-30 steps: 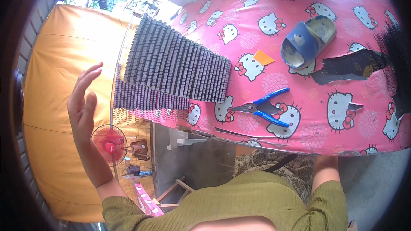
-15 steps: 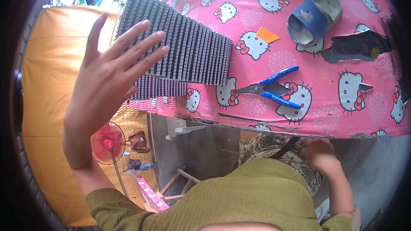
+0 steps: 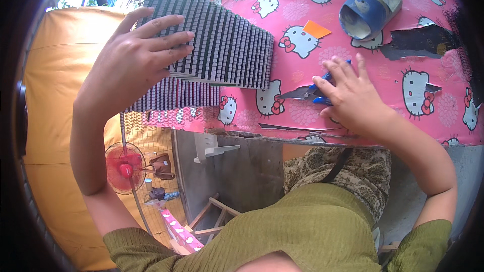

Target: The person trims excess plastic spiral binding from stacks of notebooks using a pair of shears, handling one notebook stack at a time and placing them in a different pile on the table.

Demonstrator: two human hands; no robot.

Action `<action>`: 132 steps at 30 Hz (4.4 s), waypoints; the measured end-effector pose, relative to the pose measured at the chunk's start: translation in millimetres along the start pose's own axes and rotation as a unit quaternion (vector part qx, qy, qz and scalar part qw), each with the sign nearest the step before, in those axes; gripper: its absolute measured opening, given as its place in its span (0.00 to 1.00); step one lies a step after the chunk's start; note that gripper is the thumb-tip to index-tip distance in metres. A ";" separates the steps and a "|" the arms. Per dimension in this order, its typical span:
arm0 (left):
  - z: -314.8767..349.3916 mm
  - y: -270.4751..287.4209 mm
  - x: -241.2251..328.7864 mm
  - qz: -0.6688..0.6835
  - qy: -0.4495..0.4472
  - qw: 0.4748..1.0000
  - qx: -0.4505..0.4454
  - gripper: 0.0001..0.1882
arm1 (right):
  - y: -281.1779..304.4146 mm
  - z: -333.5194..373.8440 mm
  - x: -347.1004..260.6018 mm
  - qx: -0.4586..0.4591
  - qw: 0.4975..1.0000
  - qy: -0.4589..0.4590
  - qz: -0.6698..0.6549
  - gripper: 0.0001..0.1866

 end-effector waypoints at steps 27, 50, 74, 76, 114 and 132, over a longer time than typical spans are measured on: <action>-3.2 -2.7 7.2 -0.005 0.018 1.000 -0.002 0.20 | 69.3 -137.3 -36.1 -0.124 0.853 -0.014 -0.506 0.28; -13.6 -5.6 11.1 -0.038 0.027 0.998 -0.039 0.16 | 64.8 -110.8 -33.2 0.257 0.926 0.135 -0.244 0.23; -25.7 -12.3 16.2 -0.021 0.002 0.993 -0.113 0.18 | 59.7 -114.6 -41.1 0.231 0.928 0.107 -0.271 0.21; -24.7 -14.2 15.7 -0.016 0.005 0.993 -0.116 0.18 | 58.0 -122.6 -35.0 0.090 0.912 0.062 -0.395 0.20; -37.4 -29.9 30.8 -0.011 -0.025 0.994 -0.107 0.26 | 24.7 -124.6 -17.4 -0.206 0.826 -0.109 -0.514 0.22; -39.4 -47.3 36.9 -0.006 -0.023 0.995 -0.101 0.26 | 33.9 -115.0 -23.6 -0.114 0.887 -0.044 -0.446 0.23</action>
Point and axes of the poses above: each hand's wrist, its own z-axis away from the middle knuckle, its own y-axis out of the back of the hand, x = y × z, the point moved 4 cm from there along -z, towards the middle knuckle, and after that the axes turned 1 degree about x, right-handed, at the moved point
